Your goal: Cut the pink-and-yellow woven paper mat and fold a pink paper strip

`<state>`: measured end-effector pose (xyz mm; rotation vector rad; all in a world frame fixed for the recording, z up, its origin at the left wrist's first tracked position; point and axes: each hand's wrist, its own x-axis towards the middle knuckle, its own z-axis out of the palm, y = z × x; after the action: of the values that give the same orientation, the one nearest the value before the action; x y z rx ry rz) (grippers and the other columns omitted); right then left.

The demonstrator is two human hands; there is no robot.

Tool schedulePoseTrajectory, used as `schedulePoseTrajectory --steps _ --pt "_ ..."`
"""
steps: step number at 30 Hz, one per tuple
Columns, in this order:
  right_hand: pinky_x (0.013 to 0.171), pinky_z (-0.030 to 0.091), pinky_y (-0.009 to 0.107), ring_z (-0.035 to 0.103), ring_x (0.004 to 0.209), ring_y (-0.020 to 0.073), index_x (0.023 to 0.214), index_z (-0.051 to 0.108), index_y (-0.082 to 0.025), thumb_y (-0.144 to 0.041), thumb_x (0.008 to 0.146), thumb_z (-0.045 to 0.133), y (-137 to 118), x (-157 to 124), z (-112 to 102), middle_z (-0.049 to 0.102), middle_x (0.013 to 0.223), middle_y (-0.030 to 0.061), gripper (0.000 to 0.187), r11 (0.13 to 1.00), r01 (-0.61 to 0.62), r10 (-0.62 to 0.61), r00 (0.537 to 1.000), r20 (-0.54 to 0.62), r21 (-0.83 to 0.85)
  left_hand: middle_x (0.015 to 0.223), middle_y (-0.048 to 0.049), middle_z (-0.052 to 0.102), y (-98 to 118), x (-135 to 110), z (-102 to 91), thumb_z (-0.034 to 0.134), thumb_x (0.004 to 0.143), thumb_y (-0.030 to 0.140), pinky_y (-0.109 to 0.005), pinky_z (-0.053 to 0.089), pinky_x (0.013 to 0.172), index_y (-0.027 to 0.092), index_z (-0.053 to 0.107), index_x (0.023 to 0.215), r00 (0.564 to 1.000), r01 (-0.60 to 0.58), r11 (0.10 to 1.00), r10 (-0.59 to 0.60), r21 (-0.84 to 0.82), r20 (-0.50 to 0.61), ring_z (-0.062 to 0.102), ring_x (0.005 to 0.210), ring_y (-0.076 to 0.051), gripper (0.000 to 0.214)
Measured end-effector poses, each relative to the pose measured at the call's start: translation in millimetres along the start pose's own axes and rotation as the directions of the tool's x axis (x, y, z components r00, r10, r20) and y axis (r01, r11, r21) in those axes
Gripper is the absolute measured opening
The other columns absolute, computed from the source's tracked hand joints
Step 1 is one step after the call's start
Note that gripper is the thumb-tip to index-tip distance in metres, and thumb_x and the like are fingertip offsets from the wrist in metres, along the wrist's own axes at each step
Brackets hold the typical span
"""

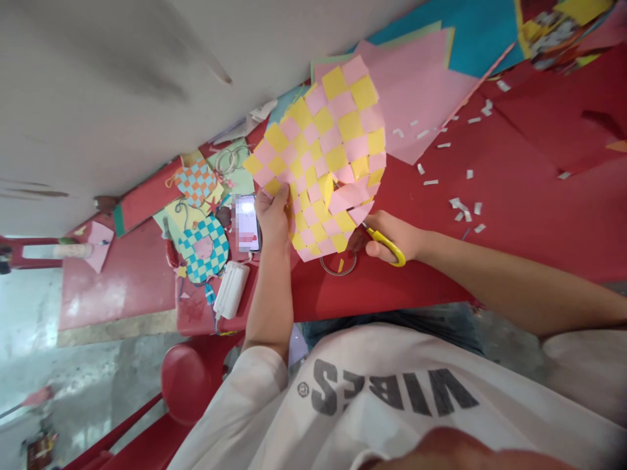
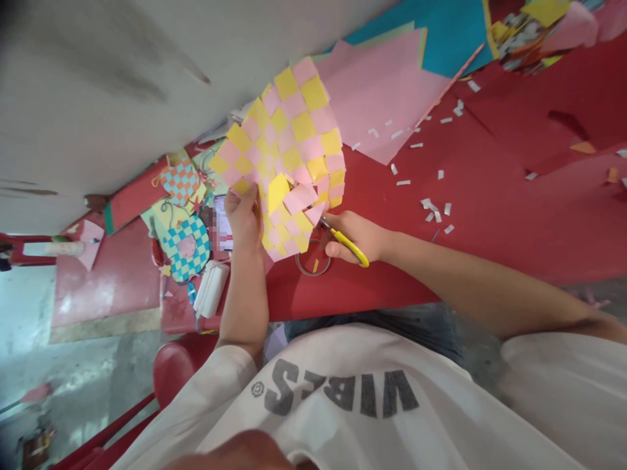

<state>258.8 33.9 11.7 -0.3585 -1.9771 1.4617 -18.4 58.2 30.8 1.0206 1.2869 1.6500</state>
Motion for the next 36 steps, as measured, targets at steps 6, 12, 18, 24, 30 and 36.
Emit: schedulePoseTrajectory --steps 6,12,18,24,30,36 --pt "0.075 0.063 0.033 0.075 0.082 0.0239 0.119 0.071 -0.019 -0.086 0.097 0.059 -0.6 -2.2 3.6 0.078 0.097 0.0122 0.072 0.983 -0.019 0.022 1.000 -0.014 0.183 0.122 -0.0082 0.083 4.5 -3.8 2.1 0.092 0.079 0.066 -0.047 0.056 0.124 0.024 0.077 0.113 1.000 -0.028 0.999 0.028 0.020 0.007 0.076 0.131 -0.028 0.057" --pt "0.081 0.064 0.034 0.074 0.086 0.0234 0.125 0.071 -0.018 -0.087 0.099 0.053 3.0 -5.6 5.1 0.077 0.102 0.0124 0.075 0.972 -0.049 0.050 0.999 0.000 0.228 0.125 -0.0064 0.083 6.1 -7.4 6.2 0.090 0.085 0.060 -0.044 0.055 0.125 0.025 0.079 0.117 0.998 -0.065 0.998 0.065 0.007 0.006 0.078 0.127 -0.026 0.048" --pt "0.079 0.066 0.032 0.074 0.080 0.0199 0.121 0.072 -0.016 -0.086 0.099 0.056 4.8 -4.3 7.4 0.078 0.099 0.0116 0.075 0.962 -0.025 0.034 0.999 -0.026 0.273 0.126 -0.0059 0.083 7.9 -8.6 6.6 0.088 0.087 0.060 -0.042 0.057 0.122 0.026 0.078 0.121 0.997 -0.075 0.997 0.075 0.011 -0.003 0.077 0.128 -0.025 0.049" --pt "0.084 0.068 0.035 0.077 0.089 0.0231 0.119 0.072 -0.016 -0.084 0.098 0.060 1.7 -4.1 5.6 0.079 0.106 0.0153 0.072 0.943 -0.096 0.096 0.995 0.016 0.319 0.127 -0.0073 0.083 8.9 -7.5 5.7 0.087 0.087 0.062 -0.043 0.058 0.120 0.026 0.078 0.121 0.998 -0.067 0.997 0.067 0.040 0.001 0.077 0.128 -0.026 0.051" --pt "0.083 0.070 0.038 0.082 0.092 0.0271 0.127 0.072 -0.016 -0.088 0.095 0.060 8.6 -7.0 4.8 0.081 0.111 0.0164 0.079 0.943 -0.121 0.117 0.993 0.033 0.310 0.136 -0.0082 0.080 4.3 -2.6 -2.5 0.083 0.090 0.064 -0.044 0.056 0.123 0.026 0.075 0.133 0.995 -0.103 0.992 0.103 0.077 -0.001 0.074 0.137 -0.027 0.058" --pt "0.084 0.070 0.042 0.083 0.093 0.0298 0.136 0.070 -0.022 -0.088 0.095 0.060 10.1 -9.0 4.0 0.082 0.117 0.0155 0.078 0.934 -0.182 0.174 0.983 0.054 0.308 0.128 -0.0052 0.081 -1.4 4.8 -12.7 0.086 0.088 0.063 -0.044 0.057 0.122 0.028 0.077 0.130 0.986 -0.154 0.985 0.158 0.079 -0.050 0.076 0.130 -0.026 0.056"
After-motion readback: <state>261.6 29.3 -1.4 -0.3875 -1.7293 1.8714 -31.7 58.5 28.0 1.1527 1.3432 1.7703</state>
